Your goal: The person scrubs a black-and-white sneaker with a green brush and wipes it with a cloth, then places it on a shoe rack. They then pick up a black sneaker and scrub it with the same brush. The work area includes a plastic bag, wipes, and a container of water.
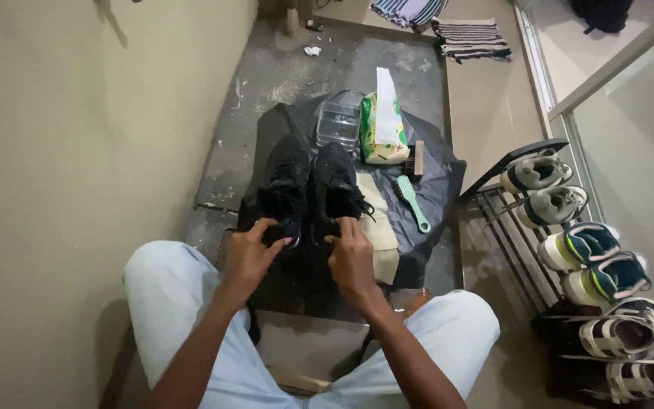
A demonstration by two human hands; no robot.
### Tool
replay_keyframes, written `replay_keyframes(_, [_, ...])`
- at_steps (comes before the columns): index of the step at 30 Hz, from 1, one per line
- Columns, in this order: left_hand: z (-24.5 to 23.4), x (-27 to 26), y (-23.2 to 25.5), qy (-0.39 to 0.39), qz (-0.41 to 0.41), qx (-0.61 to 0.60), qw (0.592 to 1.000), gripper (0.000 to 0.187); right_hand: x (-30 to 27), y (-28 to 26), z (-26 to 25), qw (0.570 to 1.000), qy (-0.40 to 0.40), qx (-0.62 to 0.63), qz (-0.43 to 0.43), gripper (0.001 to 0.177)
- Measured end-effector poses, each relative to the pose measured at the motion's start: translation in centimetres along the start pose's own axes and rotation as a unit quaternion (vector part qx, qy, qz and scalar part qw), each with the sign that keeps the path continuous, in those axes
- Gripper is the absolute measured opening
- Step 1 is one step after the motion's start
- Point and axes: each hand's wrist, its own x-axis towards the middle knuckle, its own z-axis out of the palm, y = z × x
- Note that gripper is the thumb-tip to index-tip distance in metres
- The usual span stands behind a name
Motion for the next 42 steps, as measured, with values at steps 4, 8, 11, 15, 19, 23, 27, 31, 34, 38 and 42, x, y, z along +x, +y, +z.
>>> replay_keyframes(4, [0.4,-0.7,0.4,0.009,0.007,-0.021,1.000,0.031,0.1,0.3,-0.9,1.000,0.017,0.013,-0.001,0.025])
replay_keyframes(8, [1.0,-2.8,0.3,0.033,0.034,-0.003,0.999,0.033,-1.6,-0.1,-3.3,0.999,0.037,0.002,0.014,0.020])
replay_keyframes(11, [1.1,-4.0,3.0,0.054,0.083,0.019,0.995,0.036,-3.7,1.5,-4.9,0.995,0.095,-0.020,0.014,0.023])
replay_keyframes(15, [2.3,-4.5,8.0,0.043,0.154,0.012,0.987,0.031,-6.1,1.9,-9.8,0.978,0.198,-0.053,0.029,0.030])
replay_keyframes(19, [6.5,-4.7,14.1,0.002,0.240,-0.014,0.971,0.027,-7.8,3.0,-15.2,0.962,0.248,-0.099,0.059,0.028])
replay_keyframes(23, [13.2,-4.5,18.0,-0.041,0.339,0.003,0.940,0.037,-9.6,5.9,-19.6,0.941,0.281,-0.164,0.091,0.024])
replay_keyframes(27, [19.6,-5.0,20.4,-0.106,0.389,0.004,0.915,0.043,-11.9,9.2,-22.0,0.922,0.294,-0.222,0.119,0.023])
replay_keyframes(31, [22.6,-6.3,24.5,-0.142,0.400,-0.015,0.905,0.039,-15.6,14.3,-22.3,0.910,0.307,-0.222,0.167,0.021])
replay_keyframes(34, [26.0,-7.7,24.6,-0.182,0.406,0.002,0.895,0.041,-18.6,16.9,-21.7,0.905,0.308,-0.204,0.213,0.022])
replay_keyframes(38, [33.2,-9.4,20.7,-0.293,0.339,0.012,0.894,0.037,-21.7,19.4,-20.5,0.899,0.278,-0.181,0.285,0.024])
replay_keyframes(42, [37.0,-10.5,18.3,-0.330,0.299,0.036,0.895,0.033,-23.9,21.7,-18.3,0.891,0.239,-0.153,0.354,0.027])
